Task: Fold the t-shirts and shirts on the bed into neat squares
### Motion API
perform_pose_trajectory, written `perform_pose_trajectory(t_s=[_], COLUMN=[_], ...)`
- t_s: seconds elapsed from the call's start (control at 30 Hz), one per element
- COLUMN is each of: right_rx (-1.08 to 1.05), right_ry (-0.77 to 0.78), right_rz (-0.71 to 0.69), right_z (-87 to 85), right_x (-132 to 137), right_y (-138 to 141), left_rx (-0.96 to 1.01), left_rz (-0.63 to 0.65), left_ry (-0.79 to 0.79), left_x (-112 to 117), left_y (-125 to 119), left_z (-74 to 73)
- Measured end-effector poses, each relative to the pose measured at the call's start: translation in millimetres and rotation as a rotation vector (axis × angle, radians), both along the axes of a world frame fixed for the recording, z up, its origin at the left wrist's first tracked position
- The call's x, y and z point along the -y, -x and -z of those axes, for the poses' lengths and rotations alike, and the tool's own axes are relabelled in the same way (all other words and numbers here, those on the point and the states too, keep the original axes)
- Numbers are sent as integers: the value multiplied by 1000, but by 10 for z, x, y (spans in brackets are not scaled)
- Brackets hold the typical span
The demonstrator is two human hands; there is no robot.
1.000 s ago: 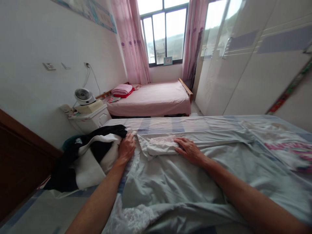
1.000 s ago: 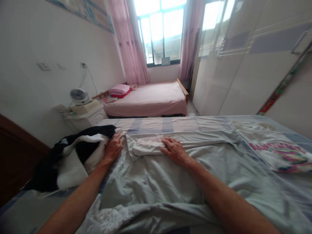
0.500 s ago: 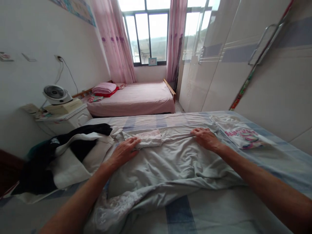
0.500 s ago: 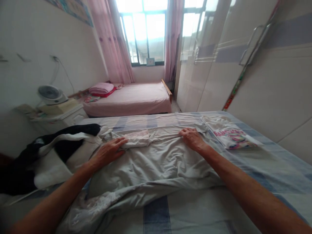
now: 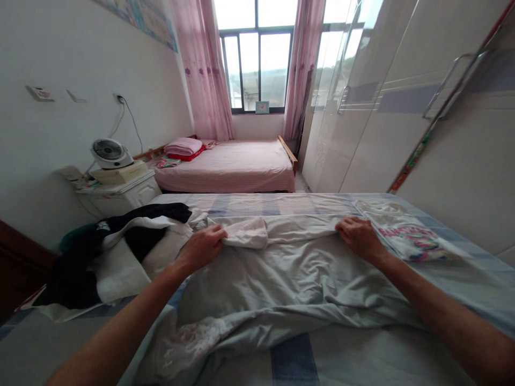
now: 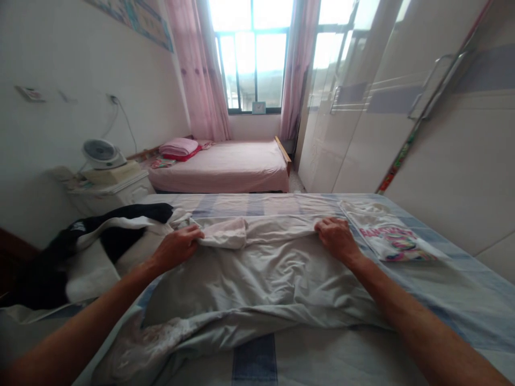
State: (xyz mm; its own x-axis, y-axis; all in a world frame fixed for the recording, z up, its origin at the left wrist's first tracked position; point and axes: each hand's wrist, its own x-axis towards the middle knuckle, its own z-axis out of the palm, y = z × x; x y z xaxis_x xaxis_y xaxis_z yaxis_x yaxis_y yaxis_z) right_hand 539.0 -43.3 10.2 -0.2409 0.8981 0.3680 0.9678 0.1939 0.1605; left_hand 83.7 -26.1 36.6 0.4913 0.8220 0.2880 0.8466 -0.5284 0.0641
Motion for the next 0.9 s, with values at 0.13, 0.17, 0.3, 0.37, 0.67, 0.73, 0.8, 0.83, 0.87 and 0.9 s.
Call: perform_pose_trajectory(t_s=[0.13, 0.17, 0.3, 0.37, 0.67, 0.73, 0.8, 0.83, 0.87, 0.9], right_rx=[9, 11, 35, 44, 63, -23, -122, -164, -195, -209], right_ry=[48, 25, -5, -23, 96, 187, 187, 174, 163, 183], right_rz=[44, 79, 170, 178, 159, 145, 57, -7, -66, -113], right_z=[173, 199, 156, 72, 45, 28, -31, -62, -81, -84], right_x=[80, 70, -32, -65, 21, -22, -91, -131, -174, -222], right_y=[-109, -133, -187, -188, -404, -351, -142, 12, 181, 346], left_rx=[-32, -5, -2, -33, 112, 207, 303, 312, 284, 228], left_rz=[71, 91, 168, 137, 169, 198, 161, 135, 113, 91], left_ry=[119, 104, 53, 93, 335, 410, 368, 317, 265, 225], left_x=[76, 77, 39, 7, -42, -76, -168, -232, -303, -374], left_y=[36, 31, -43, -89, -36, -37, -80, -115, -154, -192], left_z=[68, 63, 0, -15, -81, -142, -171, -159, -125, -66])
